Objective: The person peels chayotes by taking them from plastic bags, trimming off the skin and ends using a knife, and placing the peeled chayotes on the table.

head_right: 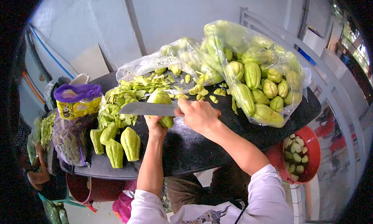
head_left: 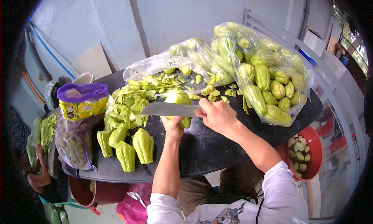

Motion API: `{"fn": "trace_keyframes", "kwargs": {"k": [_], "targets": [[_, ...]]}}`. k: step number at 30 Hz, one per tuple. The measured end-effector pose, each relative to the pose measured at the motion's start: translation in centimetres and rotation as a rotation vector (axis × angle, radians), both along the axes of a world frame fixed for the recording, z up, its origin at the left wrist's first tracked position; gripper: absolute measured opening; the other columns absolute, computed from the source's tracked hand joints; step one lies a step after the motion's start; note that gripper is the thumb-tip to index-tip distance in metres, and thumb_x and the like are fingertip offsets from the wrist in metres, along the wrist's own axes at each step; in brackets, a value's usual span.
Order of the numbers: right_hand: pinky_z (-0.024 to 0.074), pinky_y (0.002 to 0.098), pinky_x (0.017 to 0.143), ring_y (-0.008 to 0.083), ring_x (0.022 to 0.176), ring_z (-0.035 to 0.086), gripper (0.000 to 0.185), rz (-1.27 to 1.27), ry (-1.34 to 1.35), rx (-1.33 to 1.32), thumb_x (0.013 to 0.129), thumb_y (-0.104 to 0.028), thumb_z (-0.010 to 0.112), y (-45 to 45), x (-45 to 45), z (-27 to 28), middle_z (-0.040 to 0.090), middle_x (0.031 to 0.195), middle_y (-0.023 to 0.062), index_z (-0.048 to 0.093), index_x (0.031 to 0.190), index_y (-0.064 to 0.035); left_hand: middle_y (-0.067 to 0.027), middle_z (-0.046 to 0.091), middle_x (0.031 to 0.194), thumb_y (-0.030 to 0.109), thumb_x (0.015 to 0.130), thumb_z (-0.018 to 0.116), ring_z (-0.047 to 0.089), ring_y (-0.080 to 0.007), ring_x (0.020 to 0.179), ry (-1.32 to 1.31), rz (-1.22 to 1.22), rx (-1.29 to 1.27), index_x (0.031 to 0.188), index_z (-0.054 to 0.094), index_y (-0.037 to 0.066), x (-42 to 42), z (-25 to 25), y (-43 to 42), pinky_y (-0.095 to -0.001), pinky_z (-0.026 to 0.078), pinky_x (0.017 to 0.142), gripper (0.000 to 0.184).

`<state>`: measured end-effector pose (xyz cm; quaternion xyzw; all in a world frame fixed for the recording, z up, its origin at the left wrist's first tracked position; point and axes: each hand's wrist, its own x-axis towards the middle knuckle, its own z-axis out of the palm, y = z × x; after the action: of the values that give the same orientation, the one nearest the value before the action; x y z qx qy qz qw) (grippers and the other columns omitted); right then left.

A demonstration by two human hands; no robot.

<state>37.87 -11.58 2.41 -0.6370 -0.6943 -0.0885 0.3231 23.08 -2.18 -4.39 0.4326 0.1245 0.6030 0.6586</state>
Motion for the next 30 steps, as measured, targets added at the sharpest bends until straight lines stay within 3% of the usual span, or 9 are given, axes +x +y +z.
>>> {"fn": "trace_keyframes", "kwargs": {"k": [3, 7, 8, 13, 15, 19, 21, 26, 30], "targets": [[0.0519, 0.0476, 0.053, 0.0365, 0.062, 0.067, 0.015, 0.02, 0.028, 0.007, 0.082, -0.01, 0.068, -0.3, 0.0, -0.1, 0.066, 0.066, 0.0135, 0.053, 0.083, -0.007, -0.0102, 0.064, 0.102, 0.02, 0.066, 0.075, 0.066, -0.025, 0.091, 0.001, 0.037, 0.027, 0.122, 0.052, -0.002, 0.0, 0.2, -0.2, -0.0377, 0.056, 0.084, 0.064], [0.0508, 0.0515, 0.055, 0.0424, 0.063, 0.064, 0.016, -0.07, 0.026, -0.036, 0.085, -0.012, 0.068, 1.2, 2.7, -1.6, 0.062, 0.063, 0.0191, 0.053, 0.084, -0.0064, -0.0122, 0.064, 0.094, 0.034, 0.068, 0.083, 0.065, -0.0235, 0.072, 0.143, -0.083, 0.039, 0.115, 0.056, -0.005, -0.3, 1.4, -0.6, -0.0344, 0.056, 0.061, 0.067], [0.0508, 0.0518, 0.055, 0.0432, 0.062, 0.064, 0.015, -0.08, 0.023, -0.027, 0.085, -0.012, 0.068, 0.9, 3.3, -2.5, 0.062, 0.063, 0.0196, 0.053, 0.085, -0.0065, -0.0148, 0.066, 0.085, 0.029, 0.068, 0.085, 0.065, -0.0232, 0.062, 0.042, -0.118, 0.023, 0.11, 0.058, -0.007, 0.0, 1.6, -0.4, -0.0333, 0.056, 0.056, 0.061], [0.0517, 0.0532, 0.059, 0.0456, 0.068, 0.064, 0.008, -0.064, 0.05, -0.025, 0.087, -0.011, 0.063, 0.4, 3.7, -1.5, 0.062, 0.068, 0.0234, 0.056, 0.089, -0.0062, -0.0151, 0.066, 0.09, 0.036, 0.067, 0.085, 0.066, -0.0238, 0.066, 0.013, -0.135, 0.119, 0.115, 0.057, -0.008, 0.2, 1.7, -0.1, -0.0345, 0.056, 0.056, 0.07], [0.0552, 0.0527, 0.069, 0.0437, 0.08, 0.069, 0.014, -0.3, 0.058, -0.293, 0.086, -0.003, 0.056, 0.6, 4.9, -2.3, 0.068, 0.082, 0.0257, 0.06, 0.099, -0.0042, -0.0154, 0.066, 0.092, 0.037, 0.067, 0.085, 0.066, -0.0241, 0.067, 0.016, -0.172, 0.095, 0.118, 0.056, -0.008, 0.0, 1.6, -0.6, -0.035, 0.056, 0.055, 0.074], [0.0535, 0.0551, 0.077, 0.0476, 0.087, 0.066, 0.017, -0.33, 0.086, -0.257, 0.085, -0.002, 0.055, -0.4, 7.0, -3.5, 0.066, 0.087, 0.0294, 0.06, 0.101, -0.002, -0.0124, 0.064, 0.107, 0.038, 0.064, 0.085, 0.067, -0.0252, 0.09, -0.036, -0.082, 0.103, 0.13, 0.05, -0.003, 0.2, 1.9, 0.1, -0.0386, 0.058, 0.074, 0.085], [0.0527, 0.0546, 0.081, 0.0475, 0.09, 0.065, 0.018, -0.359, 0.139, -0.326, 0.087, -0.007, 0.056, -0.6, 7.6, -4.0, 0.067, 0.095, 0.0289, 0.06, 0.103, -0.0007, -0.01, 0.063, 0.113, 0.028, 0.062, 0.087, 0.064, -0.0238, 0.103, 0.084, -0.121, 0.031, 0.134, 0.048, -0.001, -1.0, 1.4, 0.6, -0.0384, 0.054, 0.09, 0.087], [0.0528, 0.0531, 0.082, 0.0478, 0.091, 0.065, 0.019, -0.338, 0.222, -0.29, 0.087, -0.01, 0.059, -0.7, 7.6, -4.4, 0.067, 0.092, 0.0297, 0.061, 0.102, 0.0016, -0.0094, 0.063, 0.115, 0.0, 0.061, 0.086, 0.063, -0.0231, 0.104, 0.156, 0.135, -0.039, 0.128, 0.05, -0.001, -1.0, 2.1, 1.3, -0.0388, 0.051, 0.096, 0.076], [0.05, 0.052, 0.071, 0.0466, 0.082, 0.064, 0.015, -0.241, 0.373, -0.164, 0.087, -0.01, 0.061, -0.2, 5.4, -4.2, 0.065, 0.08, 0.0269, 0.06, 0.092, 0.0038, -0.0108, 0.057, 0.126, 0.006, 0.074, 0.077, 0.057, -0.0281, 0.117, -0.131, -0.021, -0.184, 0.132, 0.048, 0.007, -0.6, 1.1, 1.7, -0.047, 0.047, 0.104, 0.065]]}}
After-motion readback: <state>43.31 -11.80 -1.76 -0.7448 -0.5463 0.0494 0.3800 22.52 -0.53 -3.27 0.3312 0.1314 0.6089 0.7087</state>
